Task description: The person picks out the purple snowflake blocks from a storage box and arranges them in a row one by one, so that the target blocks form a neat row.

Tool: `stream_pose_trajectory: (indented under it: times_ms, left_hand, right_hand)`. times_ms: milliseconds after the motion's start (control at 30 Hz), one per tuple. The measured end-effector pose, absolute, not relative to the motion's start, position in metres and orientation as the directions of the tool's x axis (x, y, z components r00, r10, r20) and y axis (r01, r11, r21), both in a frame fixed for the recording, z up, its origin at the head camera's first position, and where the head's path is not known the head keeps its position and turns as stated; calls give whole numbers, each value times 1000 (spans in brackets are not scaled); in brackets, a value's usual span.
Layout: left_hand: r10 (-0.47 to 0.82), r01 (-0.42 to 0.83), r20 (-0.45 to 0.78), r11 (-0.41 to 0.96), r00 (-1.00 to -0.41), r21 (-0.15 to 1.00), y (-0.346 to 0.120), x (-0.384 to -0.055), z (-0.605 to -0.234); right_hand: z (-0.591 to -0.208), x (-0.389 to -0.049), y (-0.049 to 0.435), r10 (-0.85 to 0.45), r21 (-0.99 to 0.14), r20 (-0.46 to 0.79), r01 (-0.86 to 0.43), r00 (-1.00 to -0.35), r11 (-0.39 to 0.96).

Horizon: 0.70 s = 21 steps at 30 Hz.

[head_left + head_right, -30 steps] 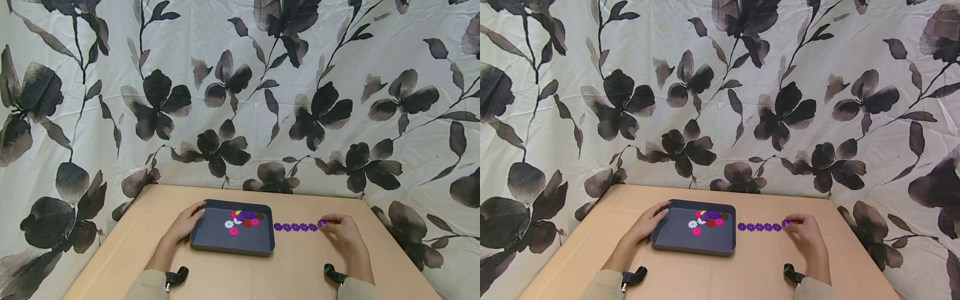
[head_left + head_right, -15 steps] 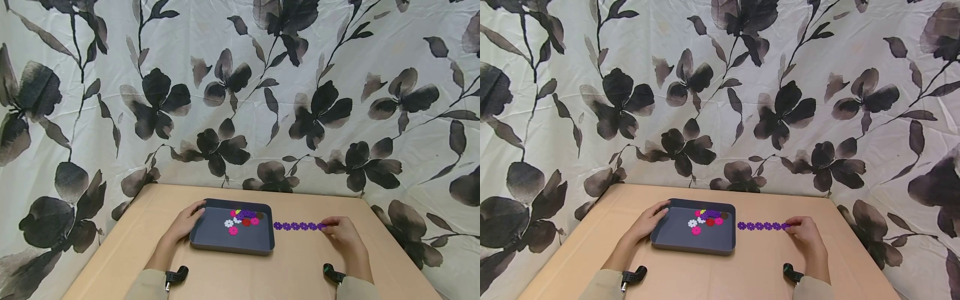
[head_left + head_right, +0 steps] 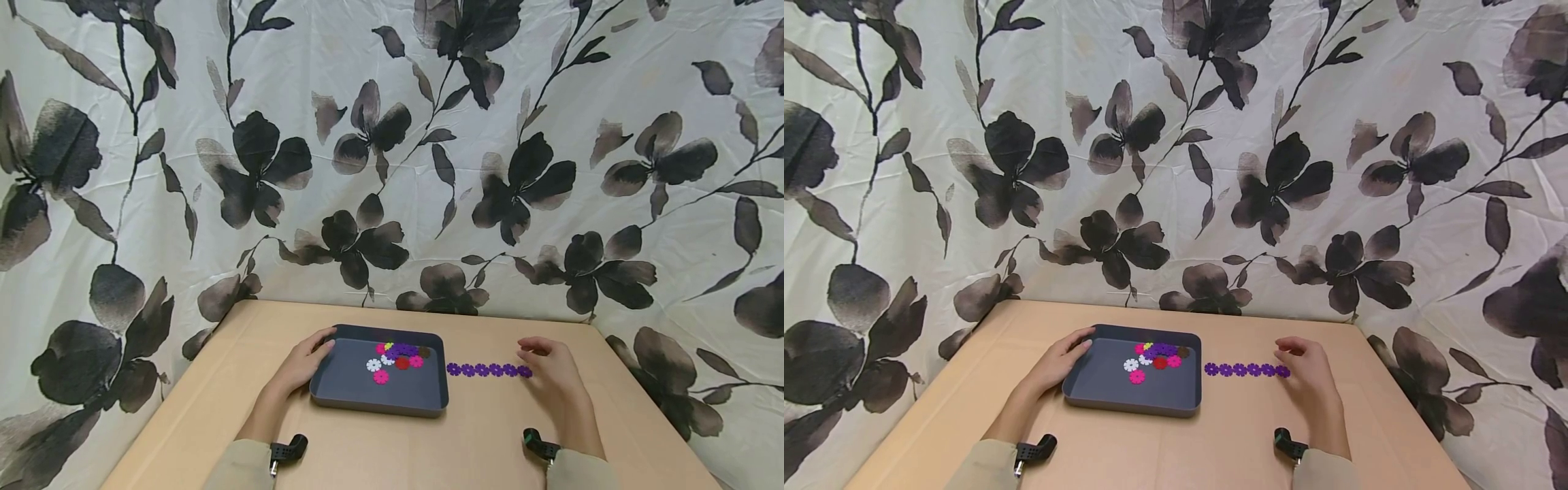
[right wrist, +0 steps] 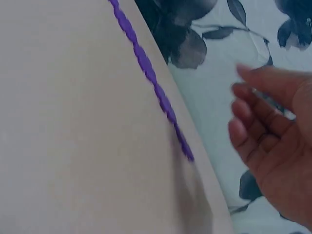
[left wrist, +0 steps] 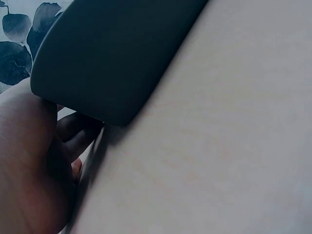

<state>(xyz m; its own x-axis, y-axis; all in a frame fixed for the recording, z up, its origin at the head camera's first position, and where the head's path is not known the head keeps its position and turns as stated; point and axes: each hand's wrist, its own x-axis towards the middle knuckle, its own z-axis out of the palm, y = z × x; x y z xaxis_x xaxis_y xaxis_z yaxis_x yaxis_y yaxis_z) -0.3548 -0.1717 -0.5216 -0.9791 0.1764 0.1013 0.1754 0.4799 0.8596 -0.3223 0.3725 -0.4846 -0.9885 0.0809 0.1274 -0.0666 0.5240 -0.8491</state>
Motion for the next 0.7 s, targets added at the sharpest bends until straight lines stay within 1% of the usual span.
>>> stream_pose_trajectory:
  times_ms: [100, 133, 333, 600, 700]
  left_hand:
    - [176, 176, 102, 480, -979, 859, -171, -355, -522]
    - [175, 177, 104, 481, -979, 859, -171, -355, -522]
    - [171, 177, 106, 483, -980, 858, -171, -355, -522]
    - [176, 178, 104, 476, -979, 861, -172, -356, -523]
    - [172, 176, 104, 480, -980, 859, -172, -356, -523]
  right_hand:
    - [-482, -331, 361, 62, -842, 238, -174, -969, 510]
    - [-482, -334, 356, 60, -852, 247, -187, -967, 489]
    - [-482, -344, 323, 20, -873, 279, -245, -960, 421]
    - [-486, -351, 282, -84, -834, 314, -317, -946, 452]
    - [-487, -353, 269, -92, -843, 315, -323, -945, 430]
